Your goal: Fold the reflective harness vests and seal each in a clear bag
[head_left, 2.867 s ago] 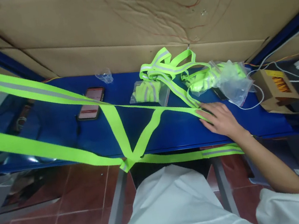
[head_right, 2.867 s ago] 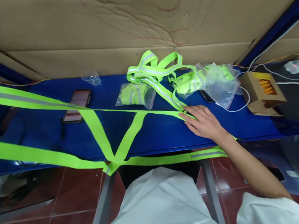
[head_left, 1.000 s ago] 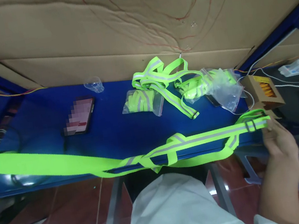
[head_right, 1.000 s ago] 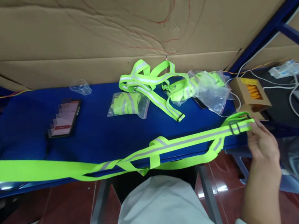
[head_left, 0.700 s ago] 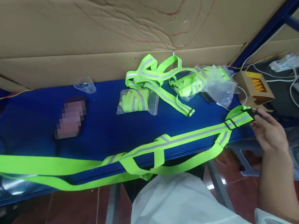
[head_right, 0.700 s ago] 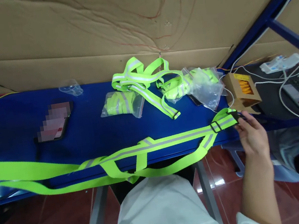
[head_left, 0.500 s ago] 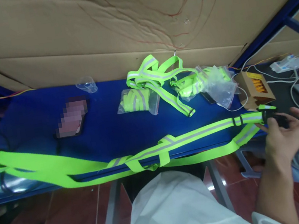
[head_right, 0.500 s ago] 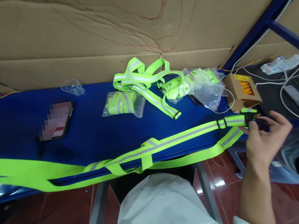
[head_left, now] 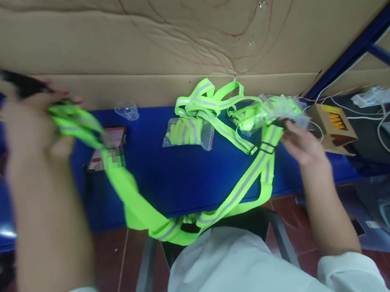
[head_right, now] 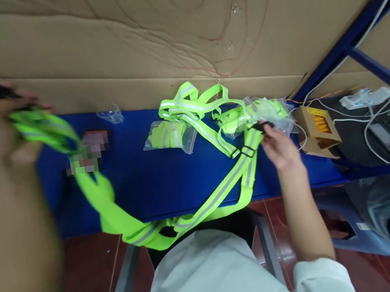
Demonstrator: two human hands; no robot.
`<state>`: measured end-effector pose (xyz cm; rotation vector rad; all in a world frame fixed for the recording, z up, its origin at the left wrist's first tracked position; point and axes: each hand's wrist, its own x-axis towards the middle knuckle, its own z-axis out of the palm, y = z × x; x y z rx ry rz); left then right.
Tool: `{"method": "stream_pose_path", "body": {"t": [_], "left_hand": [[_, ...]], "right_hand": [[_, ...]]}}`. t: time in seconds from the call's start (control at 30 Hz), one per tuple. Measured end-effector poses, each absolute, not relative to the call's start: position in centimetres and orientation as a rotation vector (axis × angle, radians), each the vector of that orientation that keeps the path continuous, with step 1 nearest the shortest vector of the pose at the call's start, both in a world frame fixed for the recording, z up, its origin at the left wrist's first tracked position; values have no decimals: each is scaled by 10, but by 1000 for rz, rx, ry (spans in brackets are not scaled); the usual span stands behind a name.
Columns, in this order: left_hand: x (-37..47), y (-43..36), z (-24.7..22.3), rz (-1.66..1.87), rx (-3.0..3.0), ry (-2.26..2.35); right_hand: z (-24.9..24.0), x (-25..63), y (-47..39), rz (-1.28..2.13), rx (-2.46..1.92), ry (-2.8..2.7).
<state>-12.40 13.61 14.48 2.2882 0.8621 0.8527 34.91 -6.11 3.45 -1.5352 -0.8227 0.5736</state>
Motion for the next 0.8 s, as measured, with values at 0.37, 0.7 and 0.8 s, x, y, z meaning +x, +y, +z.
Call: {"method": "stream_pose_path", "body": {"t": [0.37, 0.7, 0.8], "left_hand": [[0, 111, 56, 683, 2143, 741], [3, 84, 53, 262, 2024, 612], [3, 82, 52, 279, 2020, 611]], "right_hand": [[52, 260, -14, 215, -1564, -1638], [33, 241, -23, 590, -1257, -1985], [39, 244, -25, 581, -1264, -1967]]}}
